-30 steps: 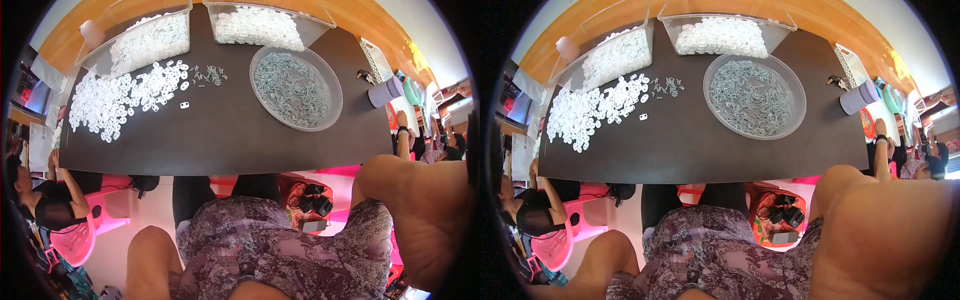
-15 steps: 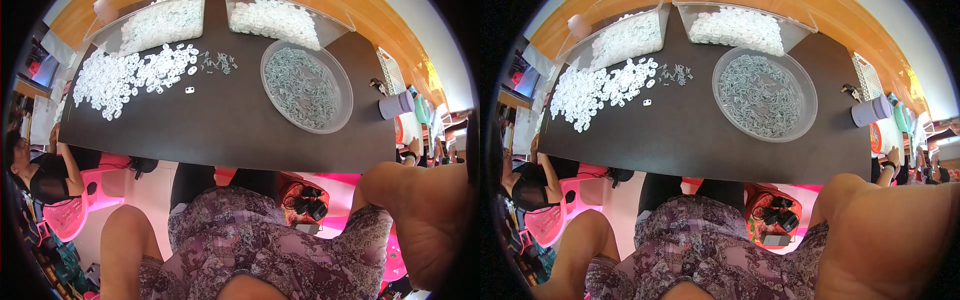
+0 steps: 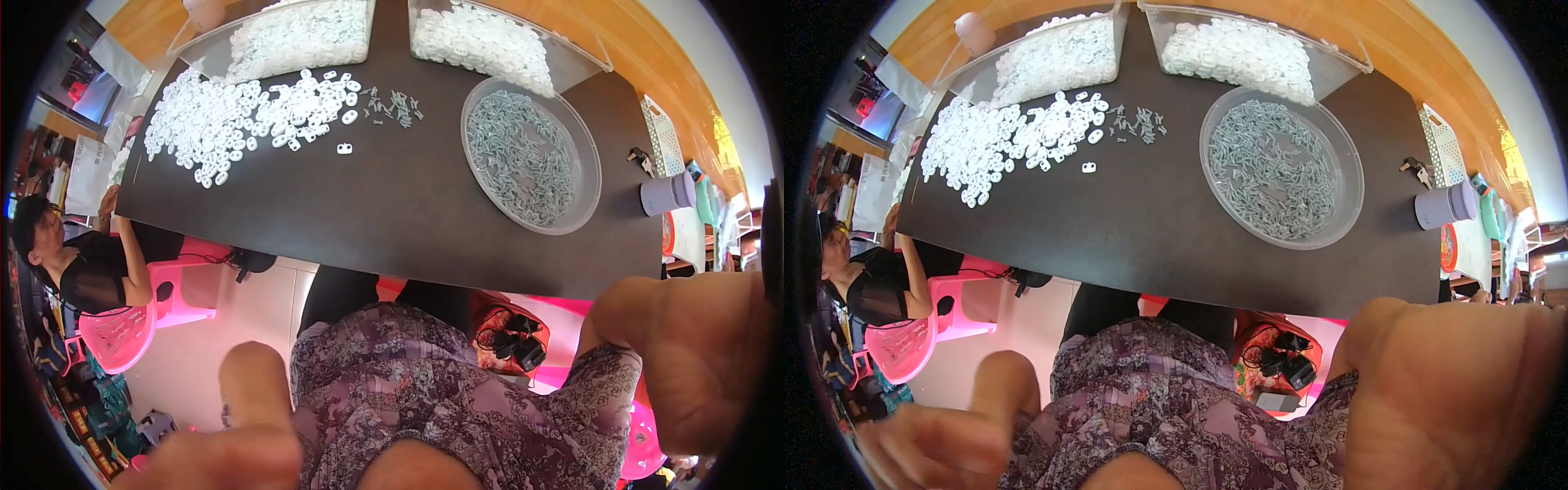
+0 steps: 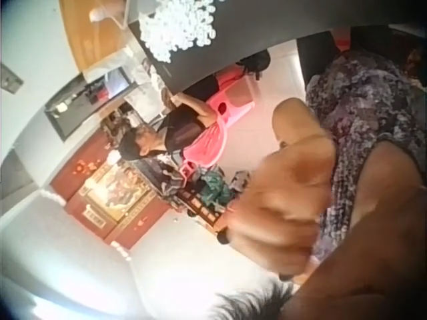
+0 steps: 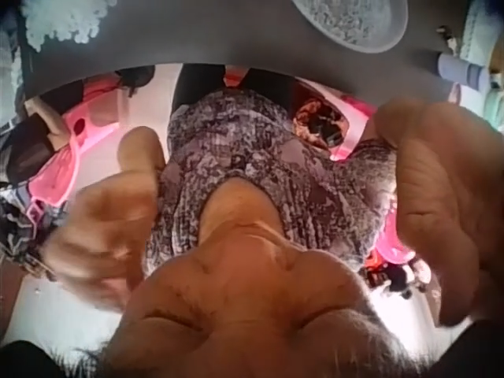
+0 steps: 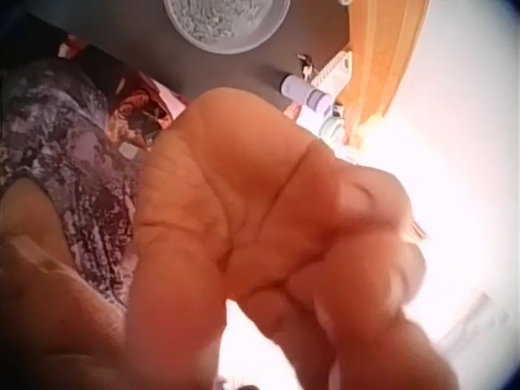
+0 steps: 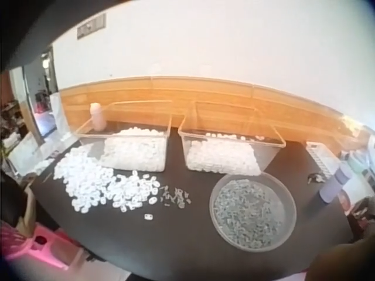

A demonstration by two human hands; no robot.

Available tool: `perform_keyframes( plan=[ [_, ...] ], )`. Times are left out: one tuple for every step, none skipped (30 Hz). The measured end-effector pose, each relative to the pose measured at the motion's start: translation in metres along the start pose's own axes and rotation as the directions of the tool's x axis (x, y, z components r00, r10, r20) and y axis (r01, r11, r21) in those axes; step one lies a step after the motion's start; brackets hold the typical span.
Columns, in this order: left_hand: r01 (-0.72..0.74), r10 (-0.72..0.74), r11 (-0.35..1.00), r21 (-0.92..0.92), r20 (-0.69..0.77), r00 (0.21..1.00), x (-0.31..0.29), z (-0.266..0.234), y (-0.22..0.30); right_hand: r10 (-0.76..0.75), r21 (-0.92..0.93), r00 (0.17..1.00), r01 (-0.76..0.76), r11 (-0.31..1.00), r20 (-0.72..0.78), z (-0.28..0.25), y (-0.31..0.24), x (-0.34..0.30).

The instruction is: The recorder is manually assembling small white plastic components by inserting tiny metal pins or components into them at a production table.

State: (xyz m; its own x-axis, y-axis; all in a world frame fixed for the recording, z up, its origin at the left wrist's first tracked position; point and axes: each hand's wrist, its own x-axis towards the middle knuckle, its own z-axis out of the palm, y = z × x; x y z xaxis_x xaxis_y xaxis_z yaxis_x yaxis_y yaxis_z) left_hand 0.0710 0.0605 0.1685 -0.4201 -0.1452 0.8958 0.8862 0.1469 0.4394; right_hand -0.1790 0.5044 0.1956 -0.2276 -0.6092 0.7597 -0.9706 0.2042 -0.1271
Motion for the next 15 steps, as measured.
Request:
perform_keyframes(
  plan=[
    [-0.012, 0.012, 1.000, 0.010, -0.007, 1.000, -0.007, 0.000, 0.000, -0.017, 0.000, 1.000, 0.017, 1.000, 0.005, 0.004, 0.009, 0.010],
    [-0.038, 0.021, 0.980, -0.195, -0.090, 0.996, -0.011, 0.013, -0.021, 0.002, -0.033, 1.000, -0.001, 0.999, 0.010, 0.042, -0.020, 0.030],
    [-0.068, 0.011, 0.937, -0.341, -0.167, 0.986, -0.011, 0.026, -0.028, 0.004, -0.018, 1.000, -0.004, 1.000, 0.000, 0.109, -0.047, 0.071],
    [-0.077, 0.020, 0.936, -0.344, -0.166, 0.986, -0.012, 0.025, -0.031, -0.001, -0.029, 1.000, 0.001, 1.000, 0.002, 0.153, -0.074, 0.104],
    [-0.081, -0.016, 0.881, -0.467, -0.200, 0.980, -0.014, 0.024, -0.031, -0.010, -0.042, 1.000, 0.010, 0.999, 0.005, 0.181, -0.092, 0.127],
    [-0.089, -0.055, 0.810, -0.580, -0.225, 0.973, -0.016, 0.025, -0.029, -0.020, -0.055, 1.000, 0.021, 0.998, 0.006, 0.181, -0.096, 0.133],
    [-0.203, 0.062, 0.858, -0.471, -0.299, 0.952, -0.024, 0.032, -0.030, 0.025, 0.100, 0.994, -0.014, 0.995, -0.103, 0.201, -0.100, 0.135],
    [-0.218, 0.086, 0.871, -0.440, -0.300, 0.950, -0.028, 0.021, -0.027, 0.071, 0.292, 0.977, -0.010, 0.956, -0.200, 0.240, -0.104, 0.138],
    [-0.134, 0.069, 0.868, -0.477, -0.151, 0.986, -0.030, 0.010, -0.029, 0.102, 0.330, 0.989, -0.060, 0.942, -0.111, 0.255, -0.107, 0.138],
    [-0.046, 0.053, 0.867, -0.496, -0.001, 0.999, -0.032, 0.000, -0.031, 0.127, 0.366, 0.992, -0.112, 0.924, -0.018, 0.270, -0.109, 0.139],
    [-0.040, 0.076, 0.842, -0.538, 0.045, 0.996, -0.035, -0.005, -0.040, 0.128, 0.362, 0.992, -0.125, 0.924, 0.016, 0.291, -0.103, 0.131],
    [-0.046, 0.078, 0.844, -0.534, 0.038, 0.996, -0.032, -0.001, -0.034, 0.120, 0.375, 0.991, -0.131, 0.918, 0.053, 0.312, -0.101, 0.128],
    [-0.079, -0.027, 0.890, -0.449, -0.225, 0.974, -0.027, 0.013, -0.030, 0.118, 0.313, 0.988, -0.143, 0.939, 0.095, 0.331, -0.094, 0.124],
    [-0.081, -0.105, 0.933, -0.351, -0.479, 0.872, -0.027, 0.022, -0.023, 0.114, 0.256, 0.984, -0.146, 0.955, 0.137, 0.346, -0.088, 0.120],
    [0.136, -0.349, 0.859, -0.493, -0.369, 0.861, -0.036, 0.010, -0.008, 0.114, 0.254, 0.984, -0.145, 0.956, 0.134, 0.360, -0.081, 0.114]
  ],
)
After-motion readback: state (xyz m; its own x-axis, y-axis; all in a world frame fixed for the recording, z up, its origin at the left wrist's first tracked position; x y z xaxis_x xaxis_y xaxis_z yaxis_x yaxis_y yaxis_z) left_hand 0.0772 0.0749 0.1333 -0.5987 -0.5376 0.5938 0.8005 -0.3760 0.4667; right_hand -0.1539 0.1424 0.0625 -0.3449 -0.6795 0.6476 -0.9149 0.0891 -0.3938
